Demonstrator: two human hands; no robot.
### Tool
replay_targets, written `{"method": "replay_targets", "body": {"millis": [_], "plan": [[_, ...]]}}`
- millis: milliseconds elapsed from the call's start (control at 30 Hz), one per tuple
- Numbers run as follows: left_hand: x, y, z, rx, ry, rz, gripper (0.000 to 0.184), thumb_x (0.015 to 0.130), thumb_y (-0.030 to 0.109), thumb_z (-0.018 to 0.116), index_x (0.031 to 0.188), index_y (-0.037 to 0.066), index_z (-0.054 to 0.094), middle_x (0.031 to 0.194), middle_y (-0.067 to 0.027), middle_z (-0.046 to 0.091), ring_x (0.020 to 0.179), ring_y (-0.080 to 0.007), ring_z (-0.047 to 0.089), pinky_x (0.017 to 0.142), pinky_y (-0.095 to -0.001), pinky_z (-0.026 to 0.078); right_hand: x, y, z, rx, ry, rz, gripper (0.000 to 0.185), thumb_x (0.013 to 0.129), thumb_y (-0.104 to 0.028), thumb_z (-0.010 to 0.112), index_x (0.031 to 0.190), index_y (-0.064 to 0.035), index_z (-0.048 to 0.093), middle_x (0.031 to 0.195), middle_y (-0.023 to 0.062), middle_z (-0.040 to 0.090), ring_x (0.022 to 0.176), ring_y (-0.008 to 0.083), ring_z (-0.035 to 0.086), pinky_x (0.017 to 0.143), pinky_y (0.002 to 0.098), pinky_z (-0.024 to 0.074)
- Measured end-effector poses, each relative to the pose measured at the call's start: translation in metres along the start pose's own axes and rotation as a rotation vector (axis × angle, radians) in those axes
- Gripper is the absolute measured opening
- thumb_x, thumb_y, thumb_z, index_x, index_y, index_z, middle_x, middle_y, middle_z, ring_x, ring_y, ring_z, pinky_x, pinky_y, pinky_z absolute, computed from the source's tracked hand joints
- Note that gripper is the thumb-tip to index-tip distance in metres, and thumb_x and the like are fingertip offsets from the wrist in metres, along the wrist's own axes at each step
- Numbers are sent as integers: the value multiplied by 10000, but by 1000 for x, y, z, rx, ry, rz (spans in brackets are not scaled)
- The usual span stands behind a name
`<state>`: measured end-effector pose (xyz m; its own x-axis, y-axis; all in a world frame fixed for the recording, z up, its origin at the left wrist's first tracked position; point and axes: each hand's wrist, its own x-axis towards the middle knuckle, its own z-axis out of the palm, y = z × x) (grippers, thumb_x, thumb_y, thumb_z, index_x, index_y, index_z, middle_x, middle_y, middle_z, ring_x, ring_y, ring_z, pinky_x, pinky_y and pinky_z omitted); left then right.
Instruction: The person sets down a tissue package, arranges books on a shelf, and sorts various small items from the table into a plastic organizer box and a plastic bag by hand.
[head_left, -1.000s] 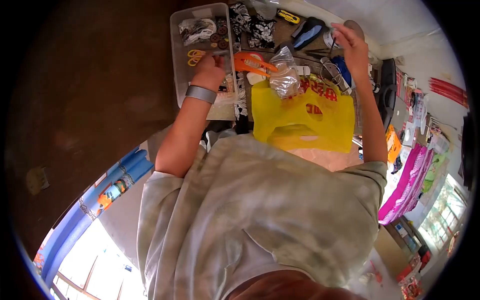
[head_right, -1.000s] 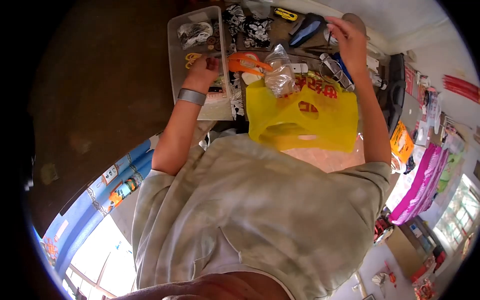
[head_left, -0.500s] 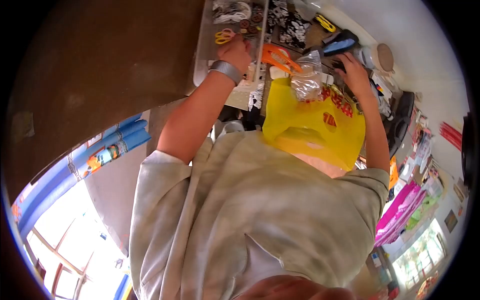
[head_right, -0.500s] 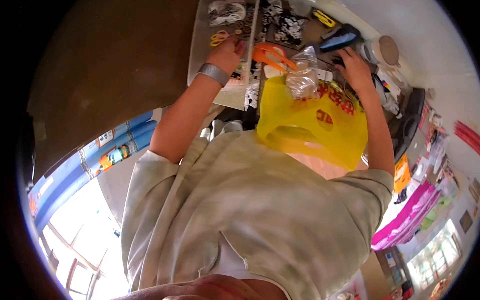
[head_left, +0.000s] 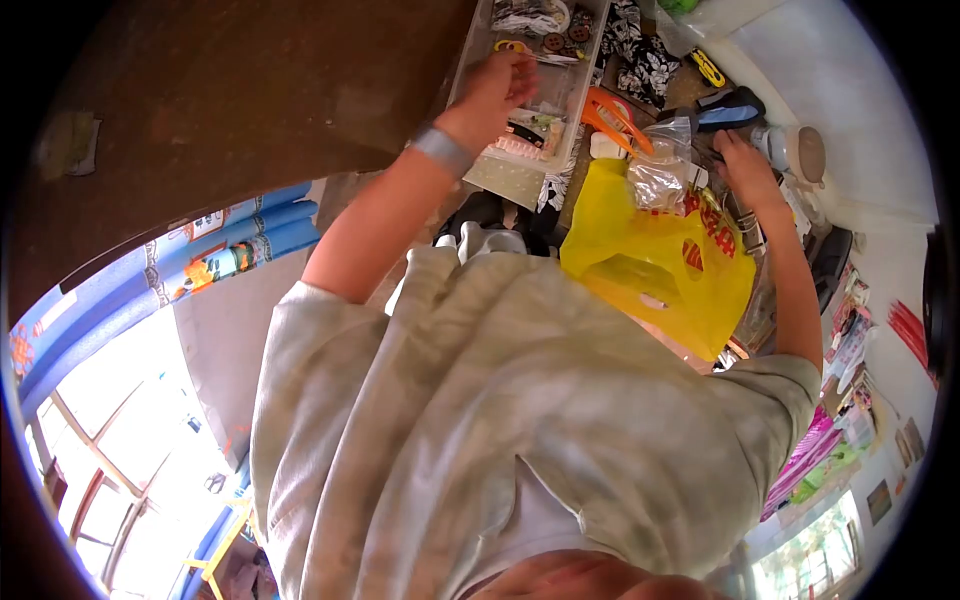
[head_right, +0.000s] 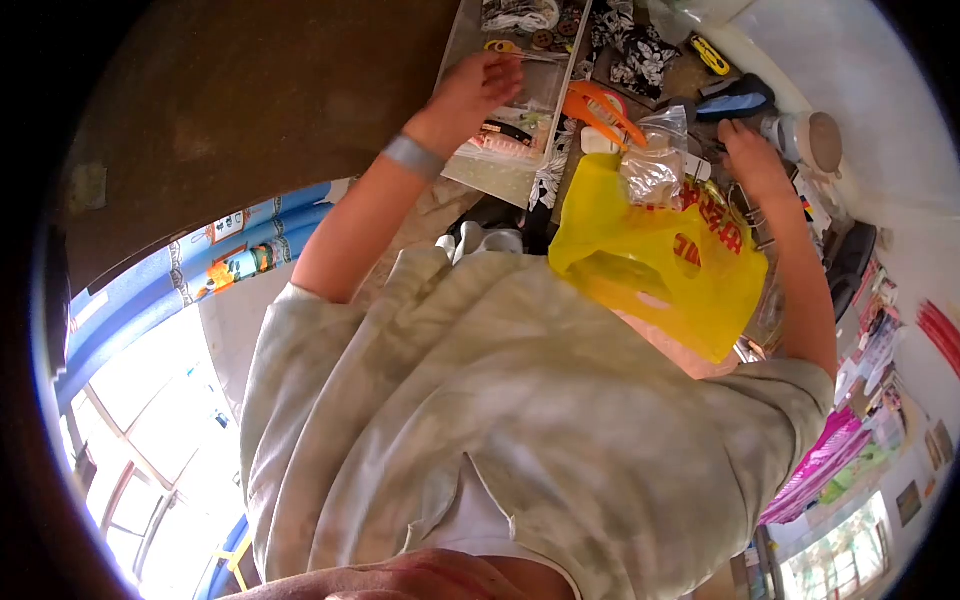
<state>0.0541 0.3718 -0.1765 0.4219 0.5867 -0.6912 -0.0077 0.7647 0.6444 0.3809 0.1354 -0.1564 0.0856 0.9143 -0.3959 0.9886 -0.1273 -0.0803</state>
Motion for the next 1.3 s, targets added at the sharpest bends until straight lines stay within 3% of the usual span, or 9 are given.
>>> {"method": "replay_targets", "body": {"millis": [167,267,333,467,600,800,967,1133,1300], "plan": [[-65,23,-22,117,-268,179,286,1012,214,484,1183,15,599,1176,-99,646,1050,-189,618,931,-320,508,0,10,13,51,75,-60,337,811,-48,659,1113,-42,511,1152,207,578,1049,429,581,848,488,507],[-84,19,-22,338,-196,261,283,1022,213,463,1133,10,627,1140,-97,661,1028,-173,620,905,-307,509,-5,18,14,90,47,-38,300,836,-70,647,1116,-86,542,1167,173,589,1060,411,582,853,493,495],[-95,16,-20,445,-163,439,246,1003,191,487,1073,18,648,1054,-28,681,930,-129,621,746,-267,502,-9,9,6,119,50,-8,264,850,-77,641,1095,-75,543,1155,148,595,1052,397,584,847,485,497],[-116,3,8,631,-174,619,198,999,136,503,1067,10,639,993,-39,673,899,-107,621,721,-272,493,-8,12,6,108,66,35,240,867,-72,639,1090,-71,550,1156,135,593,1061,379,581,848,473,499],[-131,-21,55,934,-447,807,129,930,73,571,1041,21,614,955,-143,648,877,-300,650,772,-376,515,-25,2,-1,186,348,27,269,886,-90,642,1143,-80,562,1112,128,600,1031,372,584,814,468,491],[-113,-75,81,1246,-661,963,211,908,78,597,1113,28,587,1143,-153,621,1029,-382,599,858,-432,502,-79,-7,-9,360,332,254,286,898,-115,657,1173,-74,589,1165,123,605,1045,349,593,851,440,493],[-99,-76,116,1265,-760,1030,179,897,80,603,1066,21,587,1086,-147,608,974,-364,607,833,-436,508,-97,-7,16,326,498,208,319,869,-115,691,1167,-64,590,1106,120,599,1009,349,591,865,400,485],[-48,-85,175,1484,-707,1462,243,854,113,656,1054,-9,592,985,-159,615,941,-361,623,817,-426,513,-102,-31,-4,257,663,252,253,880,-105,672,1121,-60,612,1062,113,610,948,332,610,819,388,499],[-31,-91,193,1727,-871,1165,260,829,172,694,1033,23,632,999,-160,630,963,-359,627,834,-432,511,-103,-45,11,527,537,262,196,896,-100,656,1087,-60,631,1004,116,644,843,322,642,727,368,515]]}}
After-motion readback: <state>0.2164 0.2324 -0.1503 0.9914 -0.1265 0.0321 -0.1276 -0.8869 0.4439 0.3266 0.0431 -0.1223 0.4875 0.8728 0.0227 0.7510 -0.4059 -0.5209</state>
